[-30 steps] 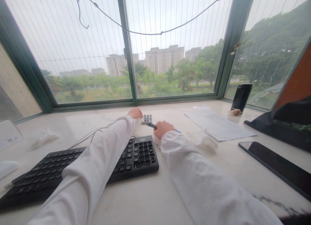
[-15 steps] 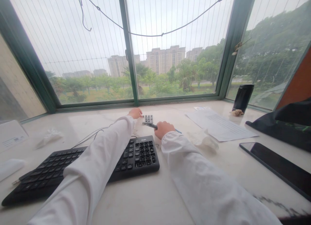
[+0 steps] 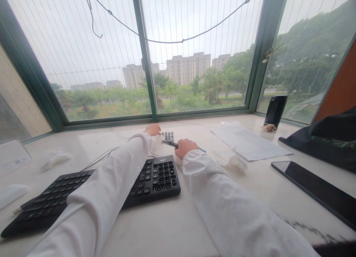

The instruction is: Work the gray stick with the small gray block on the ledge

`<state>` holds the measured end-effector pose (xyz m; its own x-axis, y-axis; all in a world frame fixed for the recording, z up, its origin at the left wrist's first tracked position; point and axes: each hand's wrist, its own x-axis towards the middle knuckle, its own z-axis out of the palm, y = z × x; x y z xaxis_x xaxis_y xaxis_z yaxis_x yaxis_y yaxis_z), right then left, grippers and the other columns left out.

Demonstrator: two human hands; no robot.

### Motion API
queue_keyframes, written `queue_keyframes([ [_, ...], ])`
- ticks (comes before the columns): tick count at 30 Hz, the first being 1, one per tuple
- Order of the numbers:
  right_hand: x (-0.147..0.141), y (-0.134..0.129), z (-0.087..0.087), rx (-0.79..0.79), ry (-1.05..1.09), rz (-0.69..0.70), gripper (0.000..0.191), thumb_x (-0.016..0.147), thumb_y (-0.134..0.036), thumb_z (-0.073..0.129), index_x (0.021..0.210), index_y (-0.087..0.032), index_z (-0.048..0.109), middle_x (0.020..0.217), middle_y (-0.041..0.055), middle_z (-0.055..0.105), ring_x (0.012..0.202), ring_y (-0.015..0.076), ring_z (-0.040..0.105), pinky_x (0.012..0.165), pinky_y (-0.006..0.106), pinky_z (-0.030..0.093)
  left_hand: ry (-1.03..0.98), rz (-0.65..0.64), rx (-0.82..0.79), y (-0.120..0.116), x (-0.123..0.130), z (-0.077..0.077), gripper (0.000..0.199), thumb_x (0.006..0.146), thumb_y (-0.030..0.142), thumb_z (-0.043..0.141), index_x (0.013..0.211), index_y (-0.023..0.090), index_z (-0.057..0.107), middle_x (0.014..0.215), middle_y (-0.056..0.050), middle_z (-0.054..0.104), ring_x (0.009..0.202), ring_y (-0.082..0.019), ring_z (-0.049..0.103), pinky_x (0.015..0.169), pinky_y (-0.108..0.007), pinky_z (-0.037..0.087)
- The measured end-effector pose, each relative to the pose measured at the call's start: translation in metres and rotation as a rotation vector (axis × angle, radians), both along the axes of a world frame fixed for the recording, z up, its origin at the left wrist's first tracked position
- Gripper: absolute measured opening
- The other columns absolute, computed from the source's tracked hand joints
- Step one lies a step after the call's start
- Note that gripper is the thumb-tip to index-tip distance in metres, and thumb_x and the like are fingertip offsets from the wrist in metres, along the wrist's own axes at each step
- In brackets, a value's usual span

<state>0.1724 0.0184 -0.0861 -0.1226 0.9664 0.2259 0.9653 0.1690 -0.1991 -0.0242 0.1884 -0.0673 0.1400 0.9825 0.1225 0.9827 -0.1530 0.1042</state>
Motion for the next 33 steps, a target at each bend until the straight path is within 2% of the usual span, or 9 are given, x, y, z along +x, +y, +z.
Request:
queue_keyframes([
  [5, -0.001, 0.0, 0.001, 0.017, 0.007, -0.001, 0.028, 0.08, -0.03, 0.048, 0.096, -0.017, 0.068, 0.094, 0.0146, 0.067, 0.088, 0.0293, 0.065, 0.071, 0.038, 0.047, 0.023, -0.043, 0.033, -0.03, 0.0, 0.025, 0.032, 0.072, 0.038, 0.069, 0.102, 0.026, 0.07, 0.102, -0.003, 0.071, 0.093, -0.02, 0.064, 0.083, -0.027, 0.048],
  [10, -0.004, -0.002, 0.004, 0.061, 0.029, -0.002, 0.03, 0.086, -0.035, 0.042, 0.098, -0.02, 0.066, 0.095, 0.0131, 0.067, 0.086, 0.0294, 0.065, 0.069, 0.037, 0.046, 0.056, -0.173, 0.087, -0.092, 0.0, 0.048, 0.027, 0.075, 0.041, 0.064, 0.099, 0.029, 0.071, 0.099, 0.002, 0.071, 0.09, -0.017, 0.064, 0.081, -0.024, 0.046],
  [16, -0.007, -0.005, 0.005, 0.156, 0.089, 0.024, 0.032, 0.09, -0.042, 0.039, 0.1, -0.023, 0.062, 0.089, 0.0101, 0.068, 0.079, 0.0267, 0.064, 0.064, 0.033, 0.041, 0.1, -0.376, 0.16, -0.197, -0.018, 0.043, 0.019, 0.081, 0.038, 0.057, 0.092, 0.032, 0.072, 0.089, 0.004, 0.072, 0.081, -0.016, 0.064, 0.075, -0.026, 0.046],
  [19, -0.007, -0.005, 0.008, 0.221, 0.213, 0.088, 0.034, 0.092, -0.045, 0.037, 0.095, -0.022, 0.062, 0.081, 0.0079, 0.068, 0.077, 0.0236, 0.063, 0.065, 0.029, 0.039, 0.024, -0.398, 0.159, -0.231, -0.03, 0.035, 0.02, 0.084, 0.035, 0.054, 0.09, 0.03, 0.073, 0.086, 0.003, 0.072, 0.079, -0.016, 0.065, 0.074, -0.025, 0.046],
  [22, -0.008, -0.001, 0.012, 0.311, 0.457, 0.177, 0.031, 0.092, -0.043, 0.04, 0.084, -0.021, 0.061, 0.076, 0.0049, 0.066, 0.076, 0.0199, 0.062, 0.066, 0.027, 0.039, -0.12, -0.356, 0.26, -0.243, -0.038, 0.029, 0.022, 0.086, 0.035, 0.053, 0.089, 0.026, 0.073, 0.09, 0.001, 0.073, 0.082, -0.016, 0.065, 0.077, -0.025, 0.046],
  [25, -0.014, 0.002, 0.016, 0.299, 0.876, 0.153, 0.031, 0.086, -0.048, 0.048, 0.076, -0.02, 0.057, 0.065, 0.002, 0.061, 0.061, 0.0157, 0.058, 0.057, 0.025, 0.039, -0.213, -0.36, 0.333, -0.244, -0.04, 0.02, 0.022, 0.088, 0.033, 0.052, 0.089, 0.024, 0.072, 0.093, 0.0, 0.073, 0.084, -0.017, 0.065, 0.077, -0.025, 0.046],
  [29, -0.036, -0.005, 0.018, 0.04, 1.609, 0.256, 0.041, 0.072, -0.058, 0.064, 0.072, -0.02, 0.047, 0.042, -0.0104, 0.034, 0.034, 0.0066, 0.029, 0.036, 0.02, 0.024, -0.219, -0.445, 0.311, -0.249, -0.037, 0.007, 0.016, 0.086, 0.03, 0.056, 0.087, 0.025, 0.072, 0.088, 0.001, 0.072, 0.081, -0.016, 0.065, 0.075, -0.025, 0.045],
  [31, -0.049, -0.015, 0.019, -0.08, 1.825, 0.323, 0.043, 0.068, -0.054, 0.072, 0.073, -0.019, 0.047, 0.041, -0.0139, 0.026, 0.034, 0.0034, 0.019, 0.033, 0.018, 0.018, -0.213, -0.481, 0.305, -0.255, -0.034, 0.003, 0.016, 0.086, 0.029, 0.057, 0.088, 0.025, 0.072, 0.086, 0.001, 0.072, 0.08, -0.015, 0.065, 0.074, -0.024, 0.045],
  [33, -0.06, -0.027, 0.019, -0.188, 1.93, 0.376, 0.042, 0.068, -0.05, 0.074, 0.073, -0.018, 0.048, 0.041, -0.0149, 0.022, 0.035, 0.0023, 0.017, 0.032, 0.016, 0.017, -0.207, -0.509, 0.302, -0.261, -0.03, 0.001, 0.017, 0.087, 0.03, 0.055, 0.091, 0.025, 0.071, 0.086, 0.0, 0.072, 0.079, -0.015, 0.065, 0.073, -0.024, 0.045],
])
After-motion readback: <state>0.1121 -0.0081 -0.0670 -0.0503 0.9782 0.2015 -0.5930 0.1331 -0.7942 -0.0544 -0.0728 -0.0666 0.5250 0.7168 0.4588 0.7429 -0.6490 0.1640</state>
